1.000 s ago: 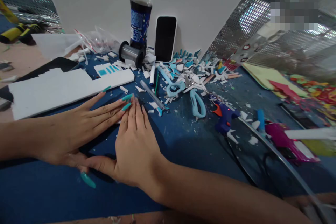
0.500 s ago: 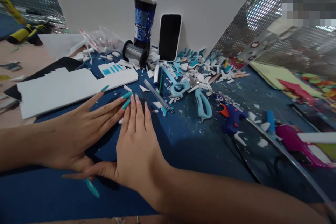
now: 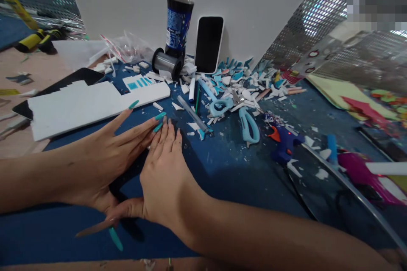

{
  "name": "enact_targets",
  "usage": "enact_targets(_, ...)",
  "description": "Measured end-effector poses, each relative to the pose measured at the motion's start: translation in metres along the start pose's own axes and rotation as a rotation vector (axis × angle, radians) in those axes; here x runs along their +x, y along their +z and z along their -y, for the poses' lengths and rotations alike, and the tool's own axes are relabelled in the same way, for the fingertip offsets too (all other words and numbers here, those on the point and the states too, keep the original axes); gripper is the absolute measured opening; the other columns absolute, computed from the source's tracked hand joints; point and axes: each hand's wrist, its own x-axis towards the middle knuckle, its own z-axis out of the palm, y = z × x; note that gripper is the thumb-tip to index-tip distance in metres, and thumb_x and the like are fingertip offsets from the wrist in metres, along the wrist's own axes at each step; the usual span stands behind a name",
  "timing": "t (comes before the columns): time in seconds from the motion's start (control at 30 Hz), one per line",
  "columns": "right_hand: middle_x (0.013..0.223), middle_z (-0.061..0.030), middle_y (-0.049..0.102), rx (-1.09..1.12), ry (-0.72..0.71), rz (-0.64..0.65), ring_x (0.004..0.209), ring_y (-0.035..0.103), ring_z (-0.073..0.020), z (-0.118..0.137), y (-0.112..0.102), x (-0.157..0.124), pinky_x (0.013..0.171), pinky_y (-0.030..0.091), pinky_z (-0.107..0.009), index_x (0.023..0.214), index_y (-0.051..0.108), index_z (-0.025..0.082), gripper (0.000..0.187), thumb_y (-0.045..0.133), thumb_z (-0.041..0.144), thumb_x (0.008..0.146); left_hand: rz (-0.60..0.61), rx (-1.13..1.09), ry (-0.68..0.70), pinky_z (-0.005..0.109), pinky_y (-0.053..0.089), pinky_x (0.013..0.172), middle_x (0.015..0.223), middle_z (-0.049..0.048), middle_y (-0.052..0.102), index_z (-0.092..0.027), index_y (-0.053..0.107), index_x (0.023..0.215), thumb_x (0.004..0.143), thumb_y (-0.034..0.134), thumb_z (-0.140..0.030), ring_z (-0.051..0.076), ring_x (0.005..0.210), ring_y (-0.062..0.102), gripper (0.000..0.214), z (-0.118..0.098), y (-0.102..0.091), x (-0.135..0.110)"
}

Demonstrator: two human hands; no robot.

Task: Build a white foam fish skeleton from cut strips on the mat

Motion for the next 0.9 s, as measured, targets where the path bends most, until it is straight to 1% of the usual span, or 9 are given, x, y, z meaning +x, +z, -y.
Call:
enact_targets(0.17,0.128,-0.0444,0.04,-0.042,-0.037,0.031,0.121,0.039,-0.0569,-0.001,-0.003,0.002,0.096,0.041,-0.061,0.123,0.049,-0.019,0.135,0.021,0.095,0.057,-0.021,0.048,0.011,0.062,0.005,0.113,0.128,0.0271,0.055,0.002,0.06,0.119,0.076,0.016,-0.08,0.038,0.14,0.021,0.103,-0.001,0.001,0.002)
enact_targets(0.37,0.12,-0.04,0.053,-0.117,-0.129,-0.022,0.113,0.05,-0.0551,-0.003,-0.001,0.005,0.091,0.044,-0.062,0.116,0.061,-0.012,0.126,0.02,0.094,0.06,-0.006,0.052,0.043,0.06,0.01,0.112,0.127,0.0283,0.055,0.003,0.061,0.118,0.075,0.017,-0.081,0.041,0.14,0.02,0.104,-0.002,0.001,0.003)
enact_targets(0.47,0.119,-0.0385,0.055,-0.115,-0.134,-0.053,0.112,0.052,-0.0537,-0.003,0.001,0.004,0.091,0.045,-0.061,0.116,0.062,-0.011,0.126,0.017,0.094,0.061,-0.003,0.023,0.045,0.059,0.011,0.112,0.128,0.0302,0.053,0.004,0.06,0.118,0.076,0.016,-0.081,0.041,0.141,0.018,0.105,-0.001,0.002,0.002)
enact_targets(0.57,0.122,-0.0401,0.051,-0.07,-0.115,-0.104,0.117,0.048,-0.0531,-0.006,0.003,0.001,0.096,0.042,-0.059,0.12,0.056,-0.015,0.131,0.016,0.094,0.059,-0.018,-0.015,0.03,0.055,0.011,0.112,0.133,0.0312,0.048,0.007,0.054,0.123,0.076,0.015,-0.082,0.04,0.141,0.018,0.108,0.001,0.004,-0.001)
enact_targets(0.63,0.125,-0.0423,0.047,-0.02,-0.116,-0.129,0.12,0.044,-0.0534,-0.012,0.005,-0.001,0.099,0.041,-0.058,0.12,0.052,-0.019,0.13,0.02,0.093,0.061,-0.039,-0.028,0.025,0.053,0.012,0.112,0.137,0.0319,0.043,0.008,0.047,0.128,0.075,0.013,-0.083,0.04,0.14,0.02,0.111,0.002,0.005,-0.003)
enact_targets(0.7,0.127,-0.0411,0.046,0.045,-0.141,-0.128,0.123,0.043,-0.0505,-0.022,0.007,-0.001,0.102,0.039,-0.055,0.121,0.051,-0.019,0.12,0.028,0.086,0.069,-0.055,-0.035,0.015,0.052,0.013,0.111,0.14,0.0323,0.037,0.009,0.041,0.133,0.074,0.011,-0.084,0.041,0.139,0.023,0.114,0.003,0.006,-0.005)
enact_targets(0.73,0.129,-0.0384,0.046,0.086,-0.163,-0.124,0.125,0.043,-0.0472,-0.029,0.009,0.0,0.104,0.038,-0.053,0.122,0.052,-0.017,0.11,0.032,0.081,0.075,-0.059,-0.038,0.007,0.052,0.014,0.11,0.141,0.0325,0.036,0.01,0.039,0.134,0.073,0.01,-0.085,0.042,0.139,0.023,0.116,0.003,0.007,-0.006)
enact_targets(0.8,0.133,-0.0306,0.048,0.198,-0.197,-0.109,0.13,0.041,-0.0386,-0.044,0.013,0.003,0.11,0.032,-0.049,0.125,0.053,-0.01,0.093,0.038,0.071,0.082,-0.065,-0.043,-0.007,0.052,0.016,0.109,0.142,0.0328,0.034,0.01,0.035,0.136,0.072,0.009,-0.086,0.043,0.138,0.024,0.118,0.003,0.008,-0.007)
enact_targets(0.9,0.141,-0.0184,0.045,0.397,-0.201,-0.089,0.138,0.032,-0.0283,-0.061,0.016,0.009,0.116,0.02,-0.049,0.129,0.054,0.005,0.077,0.047,0.066,0.081,-0.067,-0.046,-0.009,0.053,0.016,0.108,0.143,0.0329,0.031,0.009,0.031,0.139,0.07,0.011,-0.087,0.044,0.139,0.022,0.119,0.004,0.01,-0.008)
